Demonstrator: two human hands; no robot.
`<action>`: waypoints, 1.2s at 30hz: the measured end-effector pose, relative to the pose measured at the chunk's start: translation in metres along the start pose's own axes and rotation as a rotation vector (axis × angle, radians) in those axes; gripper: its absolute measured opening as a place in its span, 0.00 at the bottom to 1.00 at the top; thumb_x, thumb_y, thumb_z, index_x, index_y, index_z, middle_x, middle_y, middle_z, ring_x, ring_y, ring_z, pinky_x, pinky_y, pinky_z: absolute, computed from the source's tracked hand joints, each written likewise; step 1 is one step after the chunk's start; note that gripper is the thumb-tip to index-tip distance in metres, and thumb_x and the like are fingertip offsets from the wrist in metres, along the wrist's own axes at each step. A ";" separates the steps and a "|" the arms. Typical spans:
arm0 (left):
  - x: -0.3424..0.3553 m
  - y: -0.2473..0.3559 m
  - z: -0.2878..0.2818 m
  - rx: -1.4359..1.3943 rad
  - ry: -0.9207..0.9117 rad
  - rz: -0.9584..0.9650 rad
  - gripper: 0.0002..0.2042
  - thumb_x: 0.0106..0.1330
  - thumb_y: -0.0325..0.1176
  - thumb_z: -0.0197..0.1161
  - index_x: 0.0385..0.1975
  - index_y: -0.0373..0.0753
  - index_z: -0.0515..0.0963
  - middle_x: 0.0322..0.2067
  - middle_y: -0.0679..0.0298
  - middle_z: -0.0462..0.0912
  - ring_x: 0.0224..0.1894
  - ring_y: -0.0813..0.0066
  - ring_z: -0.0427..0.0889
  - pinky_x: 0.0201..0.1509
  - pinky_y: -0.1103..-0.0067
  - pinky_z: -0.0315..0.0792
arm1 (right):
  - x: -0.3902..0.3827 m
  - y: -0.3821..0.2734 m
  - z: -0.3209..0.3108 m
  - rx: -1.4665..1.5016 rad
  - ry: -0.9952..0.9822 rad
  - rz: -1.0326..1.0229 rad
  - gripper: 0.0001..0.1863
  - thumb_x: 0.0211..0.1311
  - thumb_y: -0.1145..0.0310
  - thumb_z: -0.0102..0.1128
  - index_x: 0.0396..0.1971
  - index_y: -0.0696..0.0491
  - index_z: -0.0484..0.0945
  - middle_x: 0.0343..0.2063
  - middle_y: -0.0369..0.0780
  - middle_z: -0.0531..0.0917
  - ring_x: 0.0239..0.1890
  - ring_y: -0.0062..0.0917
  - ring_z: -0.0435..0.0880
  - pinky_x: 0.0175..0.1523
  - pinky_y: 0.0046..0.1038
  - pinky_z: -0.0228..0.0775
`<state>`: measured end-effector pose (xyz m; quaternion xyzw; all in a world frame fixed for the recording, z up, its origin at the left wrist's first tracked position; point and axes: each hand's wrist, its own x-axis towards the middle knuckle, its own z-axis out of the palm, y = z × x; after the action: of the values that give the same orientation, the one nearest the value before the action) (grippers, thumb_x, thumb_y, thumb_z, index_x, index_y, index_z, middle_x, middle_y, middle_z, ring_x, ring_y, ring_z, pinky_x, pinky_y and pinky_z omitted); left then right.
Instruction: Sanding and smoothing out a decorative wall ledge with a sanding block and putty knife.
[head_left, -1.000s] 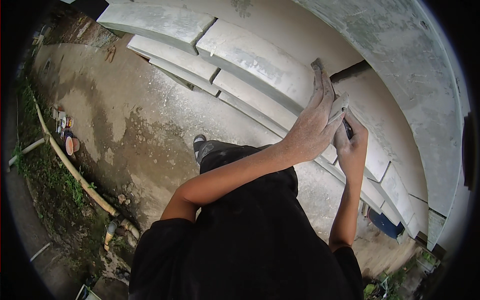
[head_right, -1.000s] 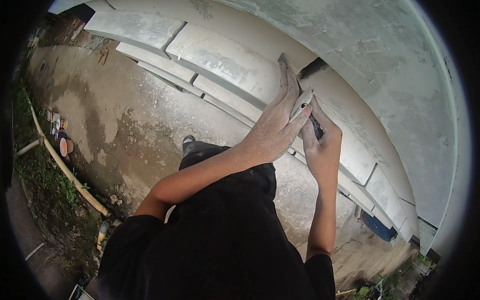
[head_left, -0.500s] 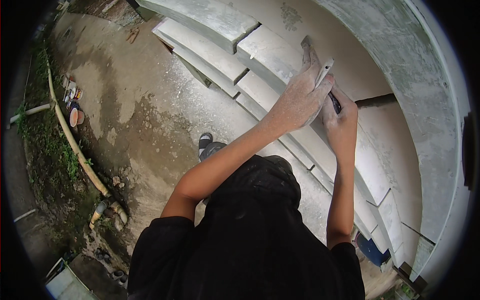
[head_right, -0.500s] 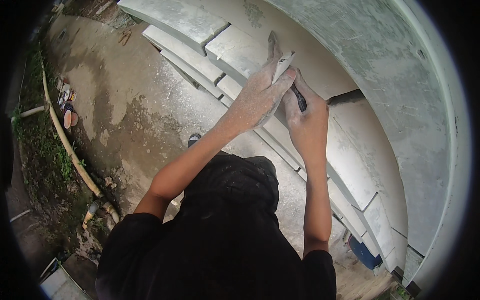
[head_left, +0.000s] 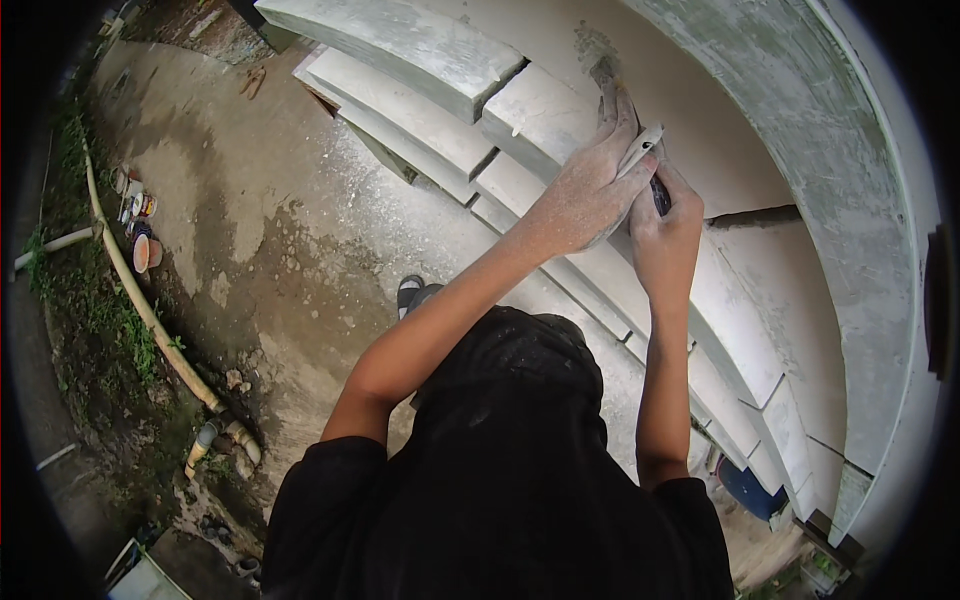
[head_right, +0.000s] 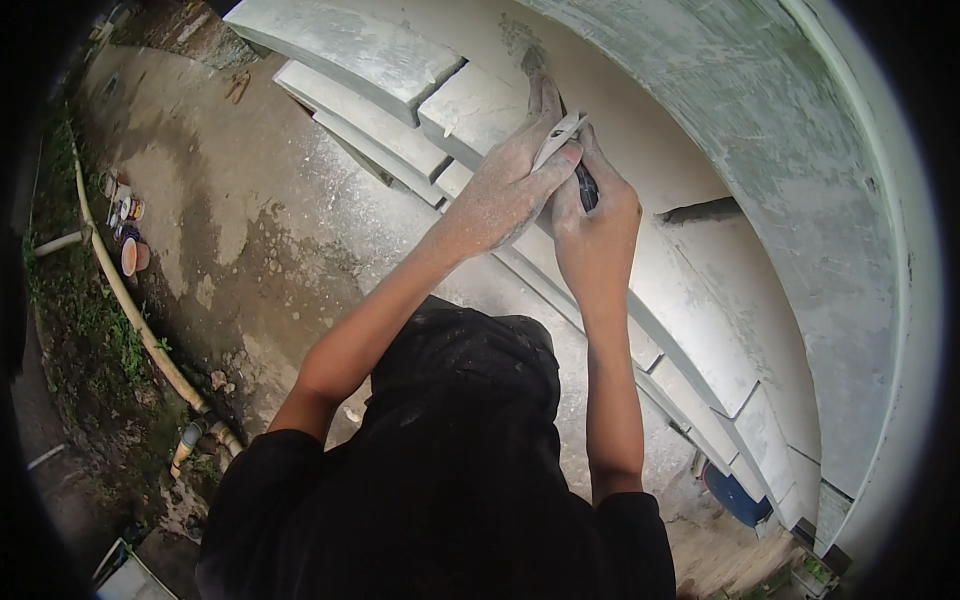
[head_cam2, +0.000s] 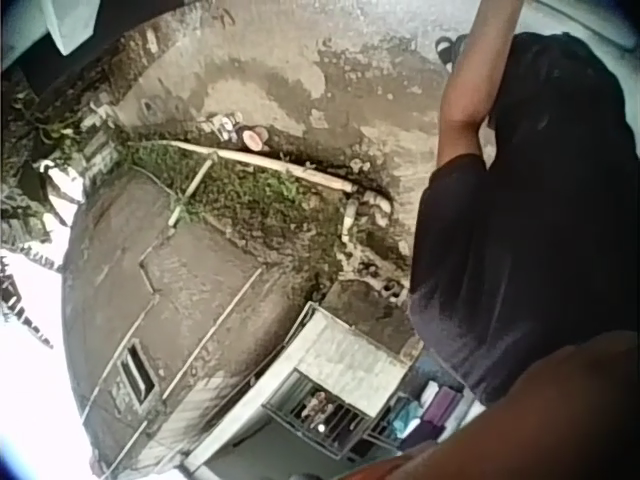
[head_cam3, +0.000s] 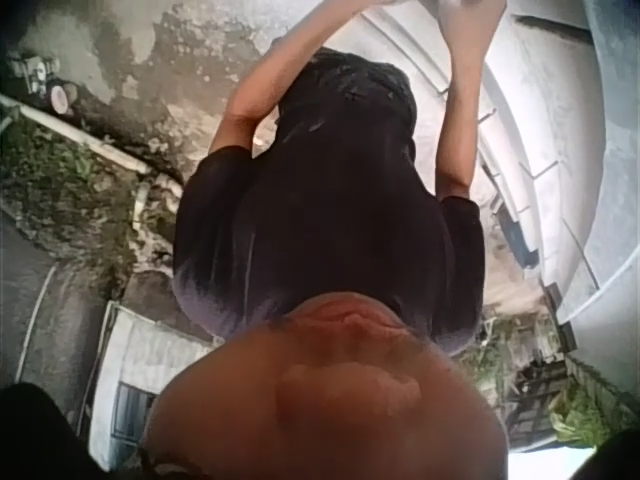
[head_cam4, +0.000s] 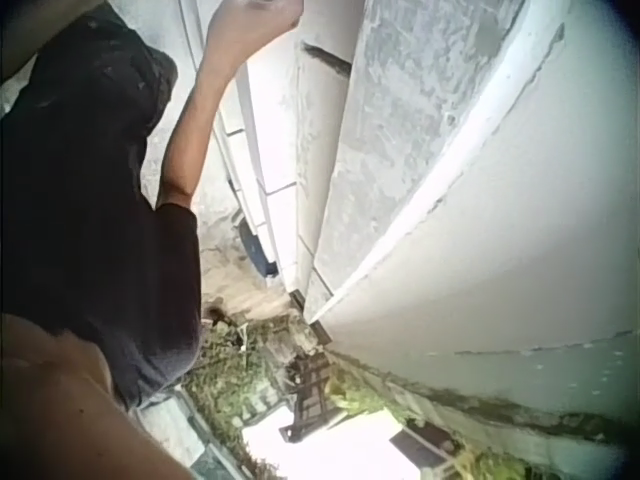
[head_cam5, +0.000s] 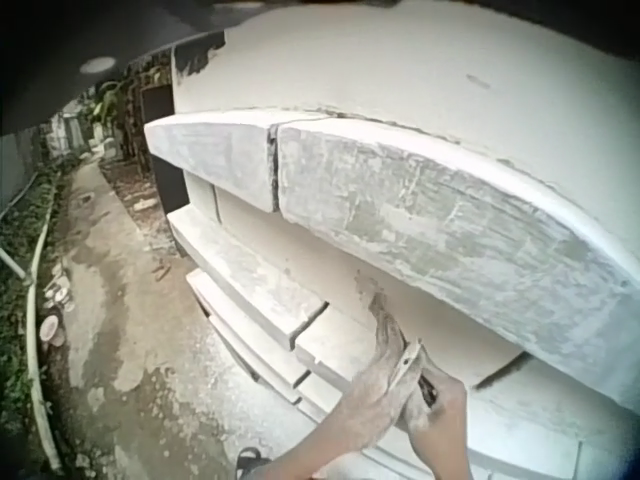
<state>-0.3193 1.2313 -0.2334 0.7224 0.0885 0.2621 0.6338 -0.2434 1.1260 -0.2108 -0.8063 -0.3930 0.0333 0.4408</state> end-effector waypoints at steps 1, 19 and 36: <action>0.003 0.003 -0.007 -0.054 -0.103 -0.105 0.32 0.74 0.47 0.52 0.70 0.30 0.57 0.70 0.46 0.61 0.72 0.52 0.59 0.74 0.66 0.52 | -0.004 0.004 0.002 -0.003 0.008 0.006 0.22 0.64 0.73 0.55 0.58 0.63 0.75 0.38 0.55 0.84 0.36 0.31 0.83 0.50 0.27 0.72; 0.011 0.008 -0.007 0.009 -0.110 -0.003 0.27 0.74 0.46 0.51 0.63 0.30 0.66 0.52 0.41 0.76 0.54 0.45 0.77 0.60 0.62 0.68 | -0.026 -0.017 -0.005 0.121 0.066 0.127 0.21 0.65 0.74 0.57 0.57 0.64 0.76 0.23 0.45 0.78 0.28 0.19 0.71 0.38 0.25 0.69; -0.001 0.008 0.010 0.121 -0.110 0.011 0.26 0.75 0.42 0.49 0.62 0.26 0.63 0.54 0.35 0.71 0.60 0.38 0.71 0.63 0.55 0.64 | -0.035 0.004 -0.014 0.102 0.024 0.186 0.19 0.63 0.70 0.58 0.50 0.66 0.78 0.20 0.38 0.75 0.23 0.18 0.66 0.31 0.24 0.64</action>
<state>-0.3173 1.2208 -0.2262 0.7733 0.0653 0.2194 0.5913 -0.2591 1.0922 -0.2151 -0.8161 -0.3091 0.0845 0.4810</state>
